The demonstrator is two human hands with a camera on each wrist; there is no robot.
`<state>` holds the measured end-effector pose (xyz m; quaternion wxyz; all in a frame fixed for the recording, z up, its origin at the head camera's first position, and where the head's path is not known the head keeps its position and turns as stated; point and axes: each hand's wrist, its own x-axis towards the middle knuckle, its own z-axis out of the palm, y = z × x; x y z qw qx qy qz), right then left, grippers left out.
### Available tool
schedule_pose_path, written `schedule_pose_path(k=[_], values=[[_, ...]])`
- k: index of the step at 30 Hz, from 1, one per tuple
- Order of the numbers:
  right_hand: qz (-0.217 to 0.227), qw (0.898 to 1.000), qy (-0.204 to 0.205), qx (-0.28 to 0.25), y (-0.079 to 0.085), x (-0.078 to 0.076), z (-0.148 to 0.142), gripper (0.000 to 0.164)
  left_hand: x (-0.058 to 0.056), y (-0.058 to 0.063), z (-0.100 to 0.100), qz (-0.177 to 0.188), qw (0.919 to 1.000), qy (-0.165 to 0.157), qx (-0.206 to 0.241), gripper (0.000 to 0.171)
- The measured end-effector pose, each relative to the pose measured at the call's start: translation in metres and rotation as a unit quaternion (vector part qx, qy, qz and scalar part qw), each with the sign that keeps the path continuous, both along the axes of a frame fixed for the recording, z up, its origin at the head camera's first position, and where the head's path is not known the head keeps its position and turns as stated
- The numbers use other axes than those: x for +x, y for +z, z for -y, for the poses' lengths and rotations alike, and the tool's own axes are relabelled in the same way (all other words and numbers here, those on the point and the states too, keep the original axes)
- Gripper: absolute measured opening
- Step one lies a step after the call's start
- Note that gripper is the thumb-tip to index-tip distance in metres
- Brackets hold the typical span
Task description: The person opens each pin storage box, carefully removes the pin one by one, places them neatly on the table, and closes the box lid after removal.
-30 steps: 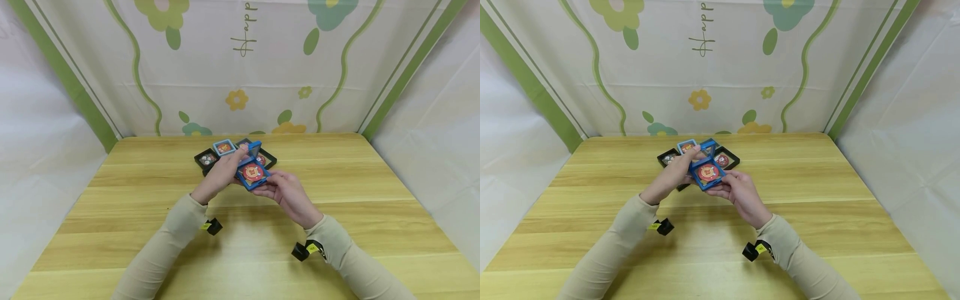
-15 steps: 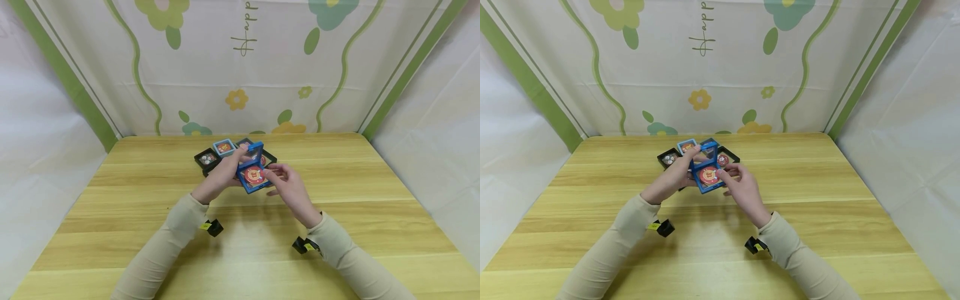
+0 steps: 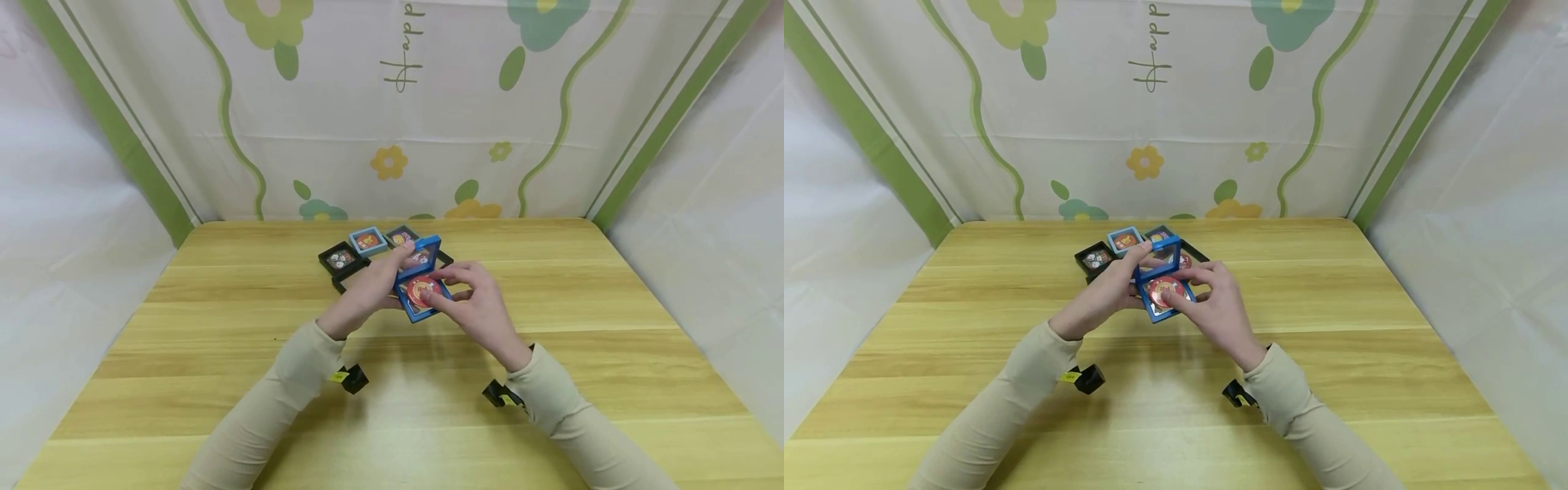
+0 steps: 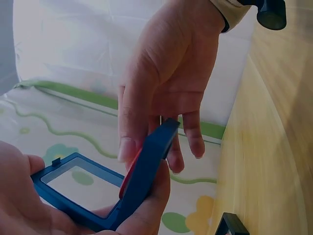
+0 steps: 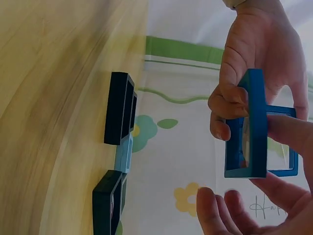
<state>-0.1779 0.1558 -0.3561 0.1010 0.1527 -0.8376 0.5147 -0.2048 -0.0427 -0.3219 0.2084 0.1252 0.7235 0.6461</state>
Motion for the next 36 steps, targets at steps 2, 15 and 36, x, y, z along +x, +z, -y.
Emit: schedule_pose_path(k=[2,15,36], values=[[0.007,1.000,0.003,0.006,0.001,0.000,0.000,0.035,0.000,0.000,-0.001,-0.007,1.0000,-0.003,-0.004,0.077],[0.018,1.000,-0.009,0.008,0.001,0.000,0.000,0.027,0.008,0.000,-0.004,-0.056,0.9958,0.009,-0.072,0.081],[0.126,0.991,0.049,0.002,0.005,-0.007,-0.011,0.020,0.005,-0.003,-0.002,-0.108,0.9838,0.043,-0.136,0.083]])
